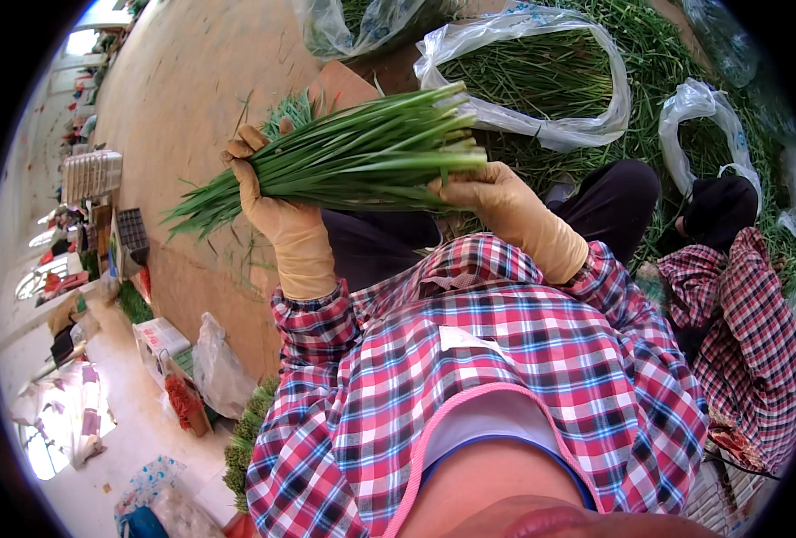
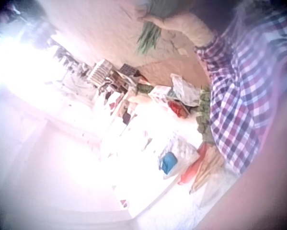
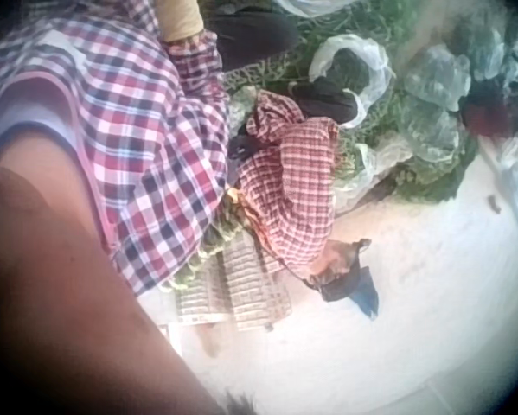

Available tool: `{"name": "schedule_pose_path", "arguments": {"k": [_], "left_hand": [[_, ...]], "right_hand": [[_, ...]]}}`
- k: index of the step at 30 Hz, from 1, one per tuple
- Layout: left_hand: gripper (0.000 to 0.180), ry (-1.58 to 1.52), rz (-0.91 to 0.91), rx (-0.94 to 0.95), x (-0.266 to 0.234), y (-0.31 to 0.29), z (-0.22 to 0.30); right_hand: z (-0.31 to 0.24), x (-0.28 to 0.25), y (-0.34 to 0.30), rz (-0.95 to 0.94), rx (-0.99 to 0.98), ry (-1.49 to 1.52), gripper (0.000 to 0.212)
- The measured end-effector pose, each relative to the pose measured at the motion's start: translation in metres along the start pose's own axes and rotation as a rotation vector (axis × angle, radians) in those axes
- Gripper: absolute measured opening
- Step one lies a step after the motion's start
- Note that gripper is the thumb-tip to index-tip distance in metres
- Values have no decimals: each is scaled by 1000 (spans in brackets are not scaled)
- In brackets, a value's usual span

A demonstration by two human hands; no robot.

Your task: The person sorts bunches of green chives by hand while wearing gloves, removing debris and damaged stalks before placing the cleaned bunches into plastic bags.

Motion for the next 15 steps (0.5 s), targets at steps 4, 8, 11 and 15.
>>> {"name": "schedule_pose_path", "arguments": {"k": [4, 8, 11, 15], "left_hand": [[10, -83, -104, -18, -15, 5, 6], [13, -117, -107, 43, -23, 11, 20], [15, -173, -170, 54, -22, 12, 34], [17, -171, -219, 64, -21, 13, 42]], "right_hand": [[-11, 10, -19, -246, 35, -339, 22], [-45, 10, -43, -703, -398, -459, 12], [-53, -46, -38, -414, -139, -558, 19], [-73, -63, -24, 144, -509, -790, 17]]}}
Point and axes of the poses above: each hand's wrist, its own y-axis towards the middle knuckle, its own x-axis out of the palm, z = x × y, the point moved 5 cm from there along y, towards the middle knuckle, and after that the axes turned 1 degree about -x, right-handed, at the moved point
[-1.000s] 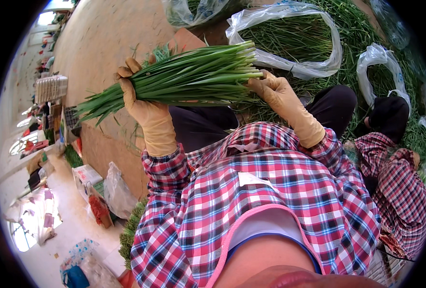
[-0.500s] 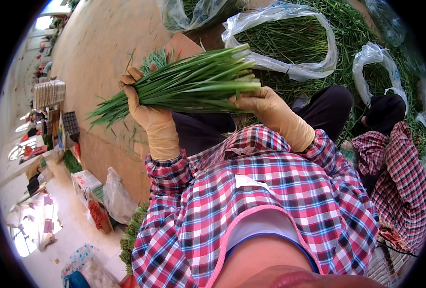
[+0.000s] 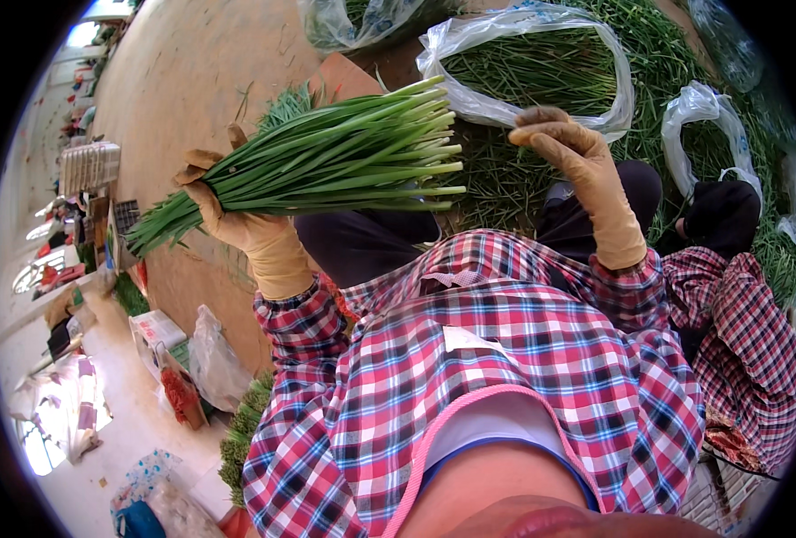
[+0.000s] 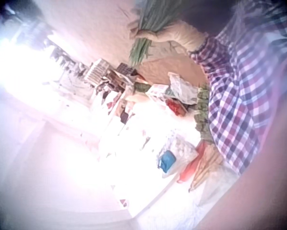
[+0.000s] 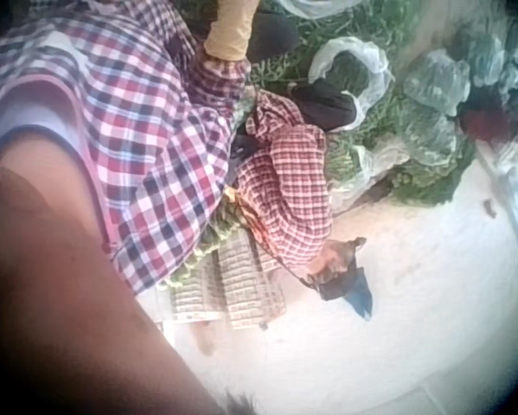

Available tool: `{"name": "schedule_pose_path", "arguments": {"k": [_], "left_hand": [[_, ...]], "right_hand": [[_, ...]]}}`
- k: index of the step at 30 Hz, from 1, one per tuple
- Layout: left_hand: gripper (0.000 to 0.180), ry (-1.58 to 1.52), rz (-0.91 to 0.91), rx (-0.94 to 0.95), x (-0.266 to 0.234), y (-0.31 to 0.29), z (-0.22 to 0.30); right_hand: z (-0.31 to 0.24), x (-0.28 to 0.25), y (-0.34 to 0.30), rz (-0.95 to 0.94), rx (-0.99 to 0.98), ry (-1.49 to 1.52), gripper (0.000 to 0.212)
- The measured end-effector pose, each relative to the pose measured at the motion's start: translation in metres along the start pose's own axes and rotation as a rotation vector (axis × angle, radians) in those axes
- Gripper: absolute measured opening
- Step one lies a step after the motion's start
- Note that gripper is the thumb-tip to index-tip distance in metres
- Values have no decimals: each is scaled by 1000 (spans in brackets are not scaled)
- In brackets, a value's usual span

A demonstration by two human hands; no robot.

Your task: The person sorts bunches of green chives by hand while wearing gloves, removing debris and damaged stalks before placing the cleaned bunches into plastic bags.

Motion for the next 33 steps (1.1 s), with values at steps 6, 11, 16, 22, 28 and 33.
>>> {"name": "schedule_pose_path", "arguments": {"k": [6, 11, 16, 22, 28, 33], "left_hand": [[15, -101, -28, -81, 18, -7, -12], [14, 14, 0, -61, 11, -9, -14], [14, 109, 3, -104, 17, -16, -31], [15, 129, -64, -176, 4, -12, -42], [13, 54, 17, -242, -2, -15, -41], [14, 47, 295, -161, -42, -3, -17]], "right_hand": [[8, 58, 12, -99, 260, 427, 29], [8, 67, 13, -40, 29, 357, 31], [-14, 71, 13, -103, -382, -215, 33], [-33, 68, 14, -188, -545, -258, 28], [-32, 43, 11, -415, -302, -290, 16], [7, -31, -5, -548, 80, -120, 17]]}}
Point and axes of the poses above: each hand's wrist, its own y-axis towards the middle knuckle, its own x-axis out of the palm, z = x × y, the point moved 5 cm from there along y, towards the middle knuckle, and after that the axes turned 1 degree about -x, right-handed, at the moved point
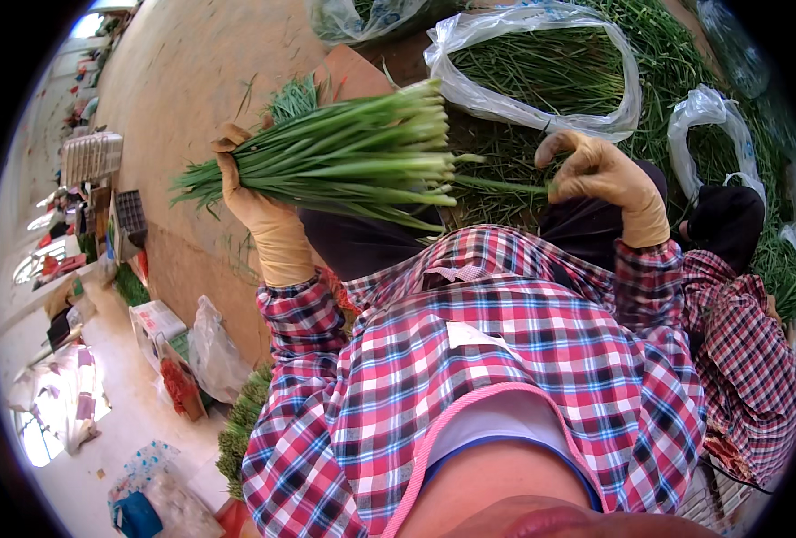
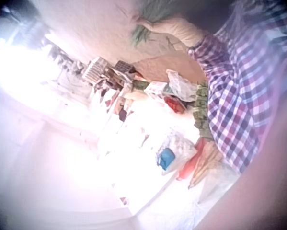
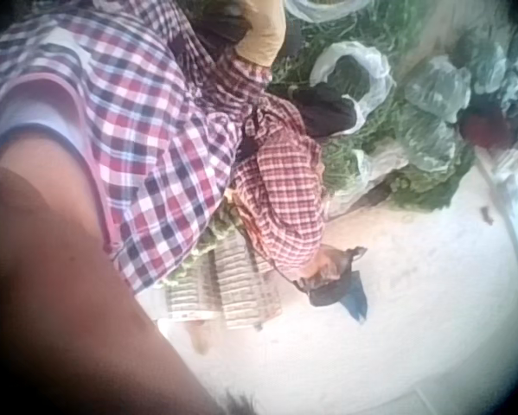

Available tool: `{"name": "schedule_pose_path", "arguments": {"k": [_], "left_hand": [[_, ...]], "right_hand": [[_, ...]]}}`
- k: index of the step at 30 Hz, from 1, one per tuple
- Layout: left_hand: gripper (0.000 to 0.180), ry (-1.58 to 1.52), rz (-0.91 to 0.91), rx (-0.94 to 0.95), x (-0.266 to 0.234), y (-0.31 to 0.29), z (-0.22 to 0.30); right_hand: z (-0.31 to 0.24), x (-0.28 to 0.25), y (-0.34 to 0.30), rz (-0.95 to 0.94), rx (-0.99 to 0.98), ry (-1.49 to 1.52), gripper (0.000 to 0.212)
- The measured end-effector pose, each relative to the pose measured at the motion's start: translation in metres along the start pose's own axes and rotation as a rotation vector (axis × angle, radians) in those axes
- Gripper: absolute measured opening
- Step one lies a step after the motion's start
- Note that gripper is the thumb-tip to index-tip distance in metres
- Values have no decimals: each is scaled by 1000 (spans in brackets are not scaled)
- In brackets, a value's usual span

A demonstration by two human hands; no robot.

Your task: The person sorts bunches of green chives by hand while wearing gloves, removing debris and damaged stalks before placing the cleaned bunches into plastic bags.

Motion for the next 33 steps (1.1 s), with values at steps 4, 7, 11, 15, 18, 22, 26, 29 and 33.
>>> {"name": "schedule_pose_path", "arguments": {"k": [4, 7, 11, 15, 18, 22, 26, 29, 33], "left_hand": [[14, 86, -106, 6, -7, 10, 12], [13, -27, 12, -47, -13, 7, 12], [15, 94, -170, -42, 5, 8, -7], [16, -57, 12, -130, -9, 6, -4], [16, -52, 123, -143, -21, 4, 1], [18, 44, -17, -119, -21, 2, 0], [15, -85, -141, -294, -6, 10, -26], [16, -25, -143, -389, 30, -5, -33], [23, 496, -37, -531, 85, -4, -79]], "right_hand": [[38, -24, -6, 401, 213, -769, 24], [-24, 23, 27, 540, -234, -240, 33], [-61, 62, 58, 521, -481, -400, 33], [-39, 40, 44, 548, -341, -570, 20], [15, -24, 8, 629, 80, -862, 17], [-23, -19, 15, 658, -214, -962, 21], [-75, 29, 44, 599, -578, -590, 21], [-39, -18, 56, 690, -455, -356, 34], [-15, 55, 109, -23, -134, 82, 65]]}}
Point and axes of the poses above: each hand's wrist, its own y-axis towards the middle knuckle, its own x-axis out of the palm, z = x × y, the point moved 5 cm from there along y, towards the middle knuckle, and after that the axes turned 1 degree about -x, right-handed, at the moved point
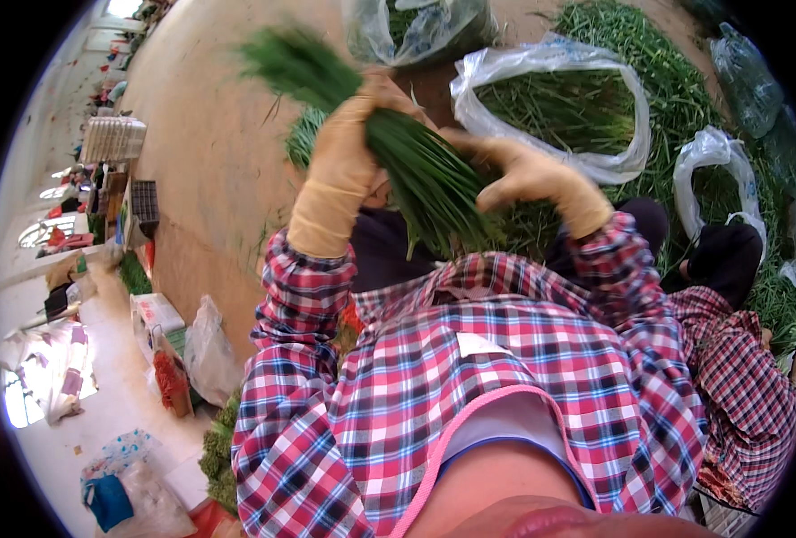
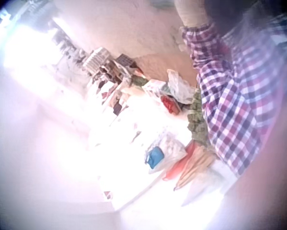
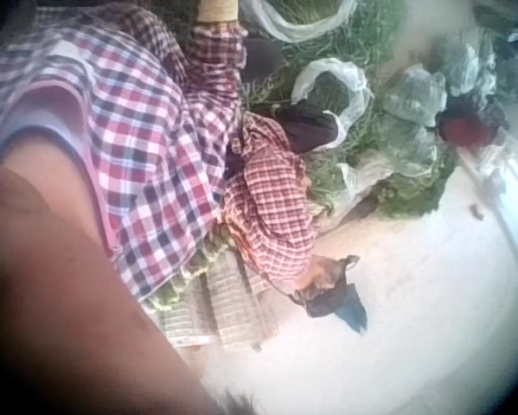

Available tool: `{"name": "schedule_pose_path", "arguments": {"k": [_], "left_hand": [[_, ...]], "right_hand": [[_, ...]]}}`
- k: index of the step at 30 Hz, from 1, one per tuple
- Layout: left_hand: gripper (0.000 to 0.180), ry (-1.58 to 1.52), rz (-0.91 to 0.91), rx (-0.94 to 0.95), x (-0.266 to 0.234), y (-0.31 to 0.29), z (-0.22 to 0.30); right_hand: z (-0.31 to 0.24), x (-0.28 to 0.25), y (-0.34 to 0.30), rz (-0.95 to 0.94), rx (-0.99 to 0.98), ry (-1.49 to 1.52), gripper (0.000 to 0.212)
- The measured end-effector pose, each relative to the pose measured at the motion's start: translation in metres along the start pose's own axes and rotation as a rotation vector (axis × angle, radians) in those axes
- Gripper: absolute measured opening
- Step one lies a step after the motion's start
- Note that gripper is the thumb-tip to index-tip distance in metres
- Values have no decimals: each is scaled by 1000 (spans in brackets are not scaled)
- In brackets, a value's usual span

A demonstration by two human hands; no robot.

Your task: The person sorts bunches of green chives by hand while wearing gloves, removing debris and damaged stalks before placing the cleaned bunches into plastic bags.

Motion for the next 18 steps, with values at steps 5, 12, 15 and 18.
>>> {"name": "schedule_pose_path", "arguments": {"k": [5, 12, 15, 18], "left_hand": [[34, 344, -167, -49, 67, 35, -22], [55, 385, -410, 199, 32, 24, -51], [42, 656, -451, -303, -26, -22, -129], [38, 413, -412, -362, -6, -49, -131]], "right_hand": [[16, 43, 25, 81, 134, 846, 49], [28, 9, 22, 508, 77, 803, 43], [25, 15, 25, 587, -18, 809, 44], [39, 29, 20, 503, 5, 875, 52]]}}
Point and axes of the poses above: each hand's wrist, its own y-axis towards the middle knuckle, its own x-axis out of the palm, z = x × y, the point moved 5 cm from there along y, towards the middle knuckle, and after that the axes turned 1 degree about -x, right-handed, at the moved point
